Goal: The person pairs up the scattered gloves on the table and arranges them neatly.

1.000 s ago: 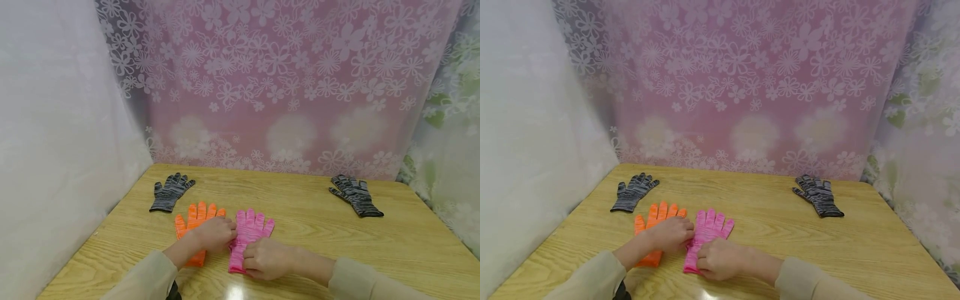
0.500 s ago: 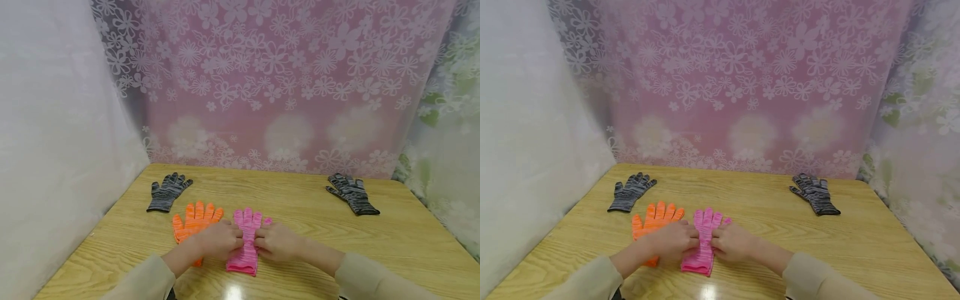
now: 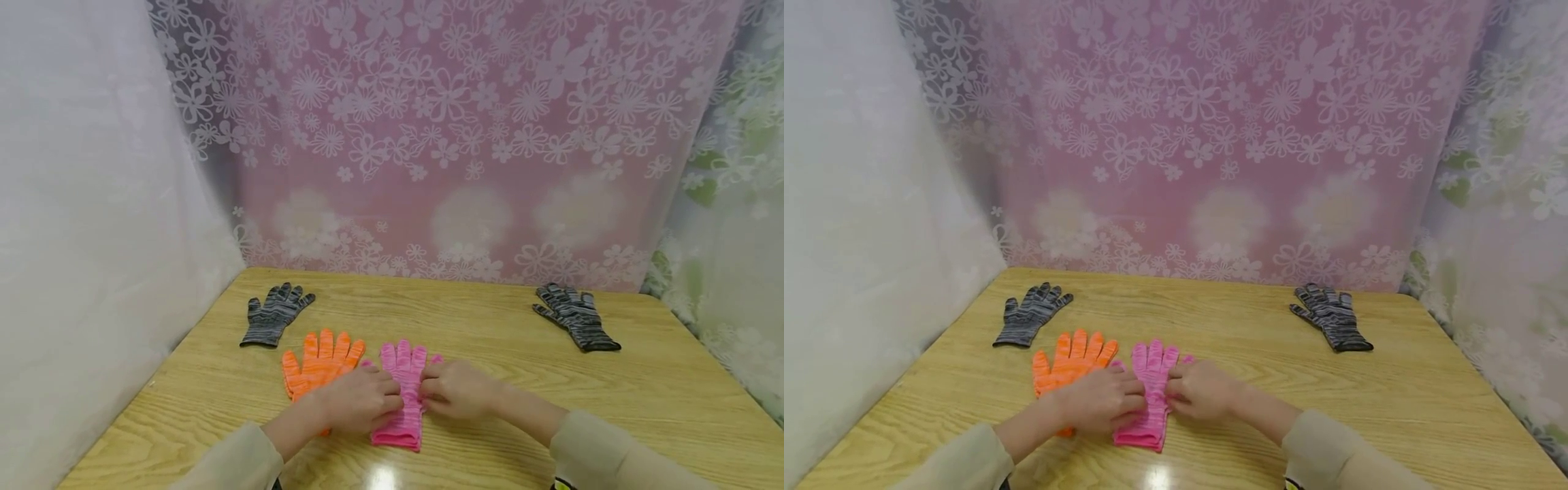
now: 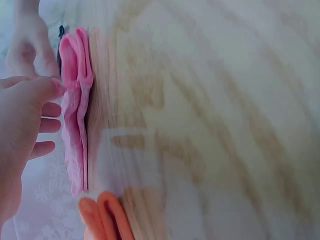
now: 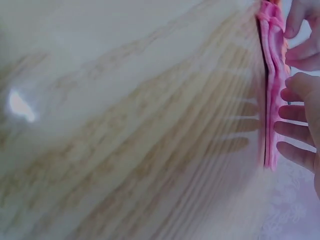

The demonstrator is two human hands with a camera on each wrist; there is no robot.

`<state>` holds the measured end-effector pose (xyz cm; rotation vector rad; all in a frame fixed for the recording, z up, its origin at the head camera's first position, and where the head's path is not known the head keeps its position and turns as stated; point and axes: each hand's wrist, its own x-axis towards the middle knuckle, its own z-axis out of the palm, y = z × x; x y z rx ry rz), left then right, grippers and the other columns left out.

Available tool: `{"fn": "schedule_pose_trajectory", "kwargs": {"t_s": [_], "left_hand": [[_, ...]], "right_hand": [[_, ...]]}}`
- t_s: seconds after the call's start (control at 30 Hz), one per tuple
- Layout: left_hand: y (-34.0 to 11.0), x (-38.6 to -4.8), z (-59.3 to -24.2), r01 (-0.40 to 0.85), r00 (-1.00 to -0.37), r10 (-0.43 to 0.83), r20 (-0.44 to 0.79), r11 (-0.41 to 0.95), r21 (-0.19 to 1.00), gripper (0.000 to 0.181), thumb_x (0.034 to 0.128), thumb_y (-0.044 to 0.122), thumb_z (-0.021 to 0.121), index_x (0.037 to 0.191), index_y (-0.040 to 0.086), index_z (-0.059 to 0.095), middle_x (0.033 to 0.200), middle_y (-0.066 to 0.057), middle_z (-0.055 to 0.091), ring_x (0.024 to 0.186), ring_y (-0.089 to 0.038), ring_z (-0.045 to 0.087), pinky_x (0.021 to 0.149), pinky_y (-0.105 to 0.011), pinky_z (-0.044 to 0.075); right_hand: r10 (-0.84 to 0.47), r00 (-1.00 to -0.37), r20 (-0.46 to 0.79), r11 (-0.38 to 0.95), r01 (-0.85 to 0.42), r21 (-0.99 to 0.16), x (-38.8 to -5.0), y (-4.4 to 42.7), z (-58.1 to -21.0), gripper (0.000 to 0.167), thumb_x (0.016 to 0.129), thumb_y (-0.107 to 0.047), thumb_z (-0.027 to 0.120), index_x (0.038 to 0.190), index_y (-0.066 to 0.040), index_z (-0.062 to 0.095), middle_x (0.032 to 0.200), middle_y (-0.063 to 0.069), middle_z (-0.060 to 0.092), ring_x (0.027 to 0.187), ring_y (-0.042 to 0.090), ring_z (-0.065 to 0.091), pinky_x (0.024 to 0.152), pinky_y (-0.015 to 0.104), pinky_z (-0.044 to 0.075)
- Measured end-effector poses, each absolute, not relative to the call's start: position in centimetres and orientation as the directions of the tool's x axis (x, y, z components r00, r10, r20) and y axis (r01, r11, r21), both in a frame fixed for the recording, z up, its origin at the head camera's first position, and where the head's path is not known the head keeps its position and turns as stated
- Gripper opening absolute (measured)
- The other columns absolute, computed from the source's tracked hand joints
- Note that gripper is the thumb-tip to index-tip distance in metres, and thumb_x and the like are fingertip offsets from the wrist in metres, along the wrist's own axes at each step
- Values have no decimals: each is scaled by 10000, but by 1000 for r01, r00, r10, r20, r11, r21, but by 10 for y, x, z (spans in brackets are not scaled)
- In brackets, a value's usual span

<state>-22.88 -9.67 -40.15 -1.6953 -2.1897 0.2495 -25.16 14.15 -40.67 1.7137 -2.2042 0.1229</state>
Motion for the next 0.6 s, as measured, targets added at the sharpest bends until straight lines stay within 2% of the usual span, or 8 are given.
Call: {"fn": "schedule_pose_trajectory", "kwargs": {"t_s": [0.2, 0.33, 0.4, 0.53, 0.6], "left_hand": [[-91, -225, -406, 914, -159, 962, 224, 229, -335, 116, 913, 298, 555, 898, 231, 647, 901, 94, 562, 837, -50, 515, 717, -190, 415], [-91, -225, -410, 925, -163, 961, 223, 227, -306, 118, 909, 307, 553, 896, 237, 648, 885, 96, 544, 807, -51, 487, 651, -185, 378], [-92, -226, -411, 927, -168, 961, 220, 230, -295, 118, 898, 316, 555, 899, 238, 642, 887, 94, 538, 807, -56, 481, 640, -195, 371], [-92, -226, -411, 925, -178, 964, 198, 232, -301, 145, 880, 356, 555, 923, 238, 629, 909, 90, 532, 837, -69, 479, 662, -216, 387], [-91, -226, -411, 922, -178, 966, 187, 230, -311, 159, 875, 374, 553, 926, 239, 621, 909, 90, 527, 842, -73, 477, 664, -219, 391]], "right_hand": [[-833, -411, 372, 439, -899, -11, -262, 161, -401, 50, 837, -100, 634, 875, -104, 666, 889, -15, 579, 788, 98, 565, 695, 238, 471], [-750, -497, 437, 539, -842, -33, -273, 181, -394, 44, 803, -73, 672, 846, -77, 681, 836, 5, 588, 730, 133, 576, 621, 267, 475], [-701, -561, 440, 608, -793, -42, -277, 193, -389, 45, 804, -90, 682, 846, -75, 687, 826, 3, 591, 712, 145, 582, 592, 276, 472], [-579, -742, 336, 749, -648, -139, -282, 218, -377, 105, 861, -144, 635, 916, -71, 687, 912, 30, 593, 793, 198, 593, 650, 334, 483], [-514, -811, 280, 805, -568, -168, -284, 229, -371, 134, 881, -174, 616, 948, -78, 683, 978, 69, 600, 843, 237, 595, 658, 360, 485]]}}
